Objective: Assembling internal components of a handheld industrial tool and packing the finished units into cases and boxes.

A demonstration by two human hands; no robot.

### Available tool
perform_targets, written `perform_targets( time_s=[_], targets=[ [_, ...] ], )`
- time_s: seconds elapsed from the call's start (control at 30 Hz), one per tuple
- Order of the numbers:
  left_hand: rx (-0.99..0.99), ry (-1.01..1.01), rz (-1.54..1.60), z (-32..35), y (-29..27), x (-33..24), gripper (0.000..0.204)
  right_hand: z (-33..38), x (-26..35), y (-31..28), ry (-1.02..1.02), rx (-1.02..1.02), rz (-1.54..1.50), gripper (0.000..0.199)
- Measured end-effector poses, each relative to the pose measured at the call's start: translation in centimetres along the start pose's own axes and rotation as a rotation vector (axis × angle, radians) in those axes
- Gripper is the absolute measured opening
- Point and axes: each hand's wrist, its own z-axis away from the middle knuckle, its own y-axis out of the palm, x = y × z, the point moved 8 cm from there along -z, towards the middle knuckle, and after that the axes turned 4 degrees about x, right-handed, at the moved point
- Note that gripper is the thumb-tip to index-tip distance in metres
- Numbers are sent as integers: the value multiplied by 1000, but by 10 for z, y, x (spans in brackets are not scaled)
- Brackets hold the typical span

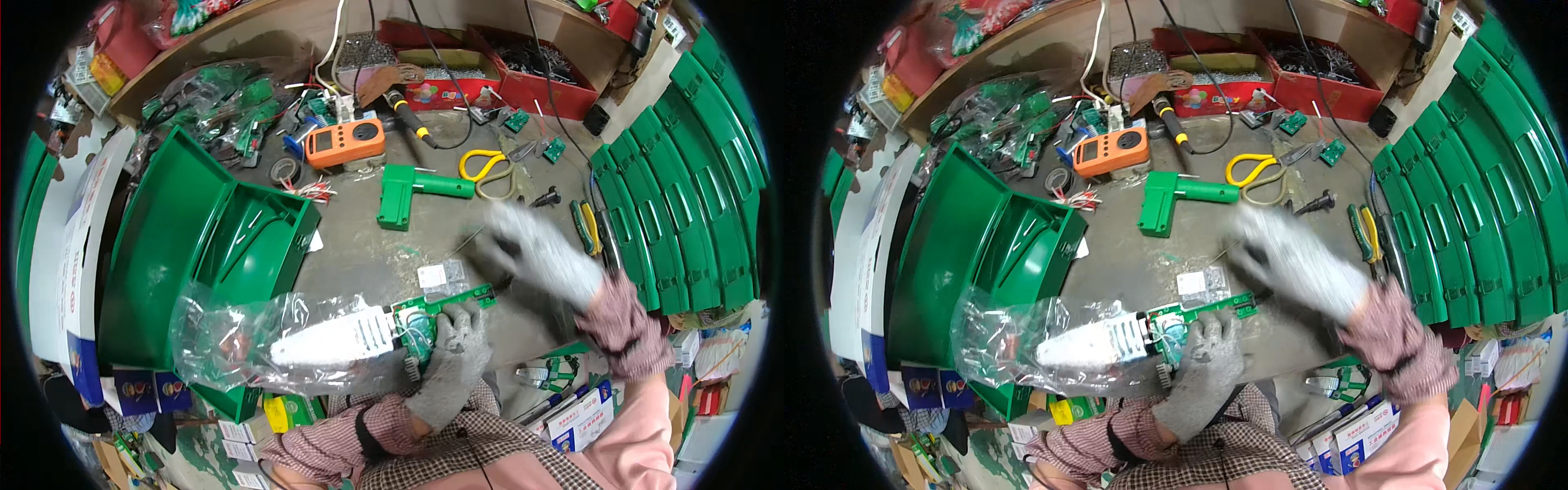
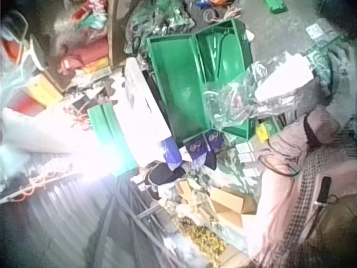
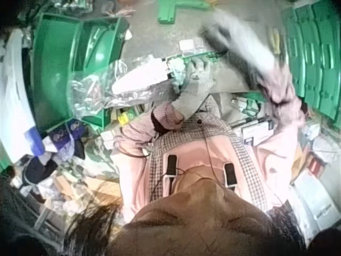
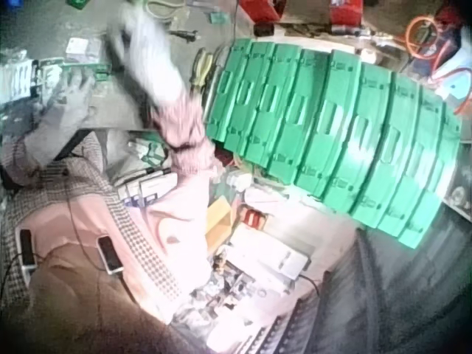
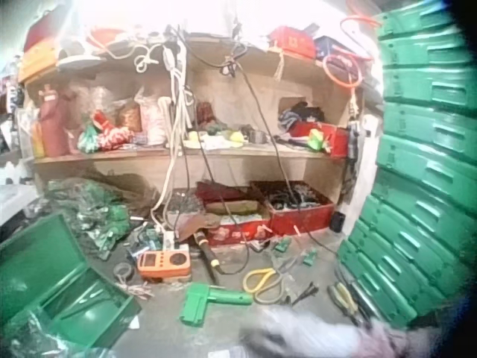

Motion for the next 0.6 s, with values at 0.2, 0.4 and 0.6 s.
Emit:
perform_targets(
  time_s=[0.2, 0.4, 0.6],
  targets=[
    [-32, -78, -76, 2, 1, -17, 75, -97, -71, 59, 211, 229, 407, 61],
    [-12, -108, 104, 8, 8, -5, 73, -111, -39, 69, 194, 144, 363, 38],
    [-85, -79, 143, 7, 3, -11, 72, -87, -34, 46, 173, 20, 437, 51]
  ],
)
